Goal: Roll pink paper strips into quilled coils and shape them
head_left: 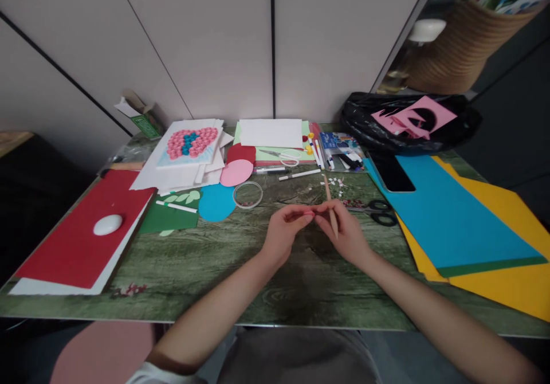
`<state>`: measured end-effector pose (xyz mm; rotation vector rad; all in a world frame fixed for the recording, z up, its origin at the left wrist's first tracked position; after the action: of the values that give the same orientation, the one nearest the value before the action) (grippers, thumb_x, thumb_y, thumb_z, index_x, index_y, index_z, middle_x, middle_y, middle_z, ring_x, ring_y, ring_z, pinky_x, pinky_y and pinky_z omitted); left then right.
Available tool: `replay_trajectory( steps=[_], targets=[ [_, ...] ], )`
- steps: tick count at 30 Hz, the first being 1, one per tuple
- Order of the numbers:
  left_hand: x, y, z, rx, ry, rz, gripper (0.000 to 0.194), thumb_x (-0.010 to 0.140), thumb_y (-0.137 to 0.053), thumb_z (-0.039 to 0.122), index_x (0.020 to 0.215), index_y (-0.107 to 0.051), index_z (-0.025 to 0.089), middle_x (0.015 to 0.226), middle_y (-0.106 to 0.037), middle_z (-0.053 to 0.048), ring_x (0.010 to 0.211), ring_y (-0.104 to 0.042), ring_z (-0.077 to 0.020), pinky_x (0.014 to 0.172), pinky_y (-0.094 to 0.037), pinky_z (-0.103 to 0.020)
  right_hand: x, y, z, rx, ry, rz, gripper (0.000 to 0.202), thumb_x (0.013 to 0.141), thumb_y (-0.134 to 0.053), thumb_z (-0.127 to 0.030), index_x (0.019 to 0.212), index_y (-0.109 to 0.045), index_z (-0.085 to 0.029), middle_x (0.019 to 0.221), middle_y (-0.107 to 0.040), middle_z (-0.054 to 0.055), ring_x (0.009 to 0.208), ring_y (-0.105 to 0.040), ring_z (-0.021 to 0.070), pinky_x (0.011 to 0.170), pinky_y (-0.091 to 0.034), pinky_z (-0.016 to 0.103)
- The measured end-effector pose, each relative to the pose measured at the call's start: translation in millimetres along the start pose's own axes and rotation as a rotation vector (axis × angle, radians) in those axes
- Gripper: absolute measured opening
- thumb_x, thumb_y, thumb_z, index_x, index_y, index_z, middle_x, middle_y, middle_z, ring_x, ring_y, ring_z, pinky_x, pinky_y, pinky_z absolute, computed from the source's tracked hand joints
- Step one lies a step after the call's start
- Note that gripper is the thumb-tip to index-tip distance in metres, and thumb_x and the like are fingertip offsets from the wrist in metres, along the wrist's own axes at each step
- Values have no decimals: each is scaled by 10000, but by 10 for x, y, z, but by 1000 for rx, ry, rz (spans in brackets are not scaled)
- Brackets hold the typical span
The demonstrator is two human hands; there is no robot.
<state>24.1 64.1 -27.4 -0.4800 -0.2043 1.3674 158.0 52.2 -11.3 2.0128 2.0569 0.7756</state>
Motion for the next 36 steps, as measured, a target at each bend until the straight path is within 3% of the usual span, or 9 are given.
replay_trajectory(
  steps=[12,19,36],
  targets=[
    [-21,-28,-30,-26,38,-33,145,722,-673,231,854,-698,178,922,-683,-41,872,-599,-145,837,-436,-287,-1,6,-40,-41,22,1,123,831,-541,-280,925,-468,-248,888,-623,24,765,-616,167,687,-483,306],
    [-4,41,-75,-103,50,41,275,671,-718,197,928,-624,173,814,-672,-10,770,-607,-108,797,-432,-267,6,-19,-20,13,0,-20,133,827,-542,-269,928,-458,-250,971,-654,48,871,-637,192,756,-494,346],
    [18,68,-54,34,57,45,287,625,-734,177,872,-589,165,727,-654,11,702,-607,-108,751,-449,-260,0,-42,-12,44,4,-44,136,834,-536,-265,939,-450,-256,1021,-663,51,926,-639,196,794,-498,372]
  ],
)
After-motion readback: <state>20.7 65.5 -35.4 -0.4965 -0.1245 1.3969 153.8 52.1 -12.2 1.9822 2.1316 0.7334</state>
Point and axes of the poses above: each hand's wrist, its own x-axis towards the middle knuckle, its own y-axis out of the back of the hand, z = x × y, the point moved 7 cm from there along x, towards the middle knuckle
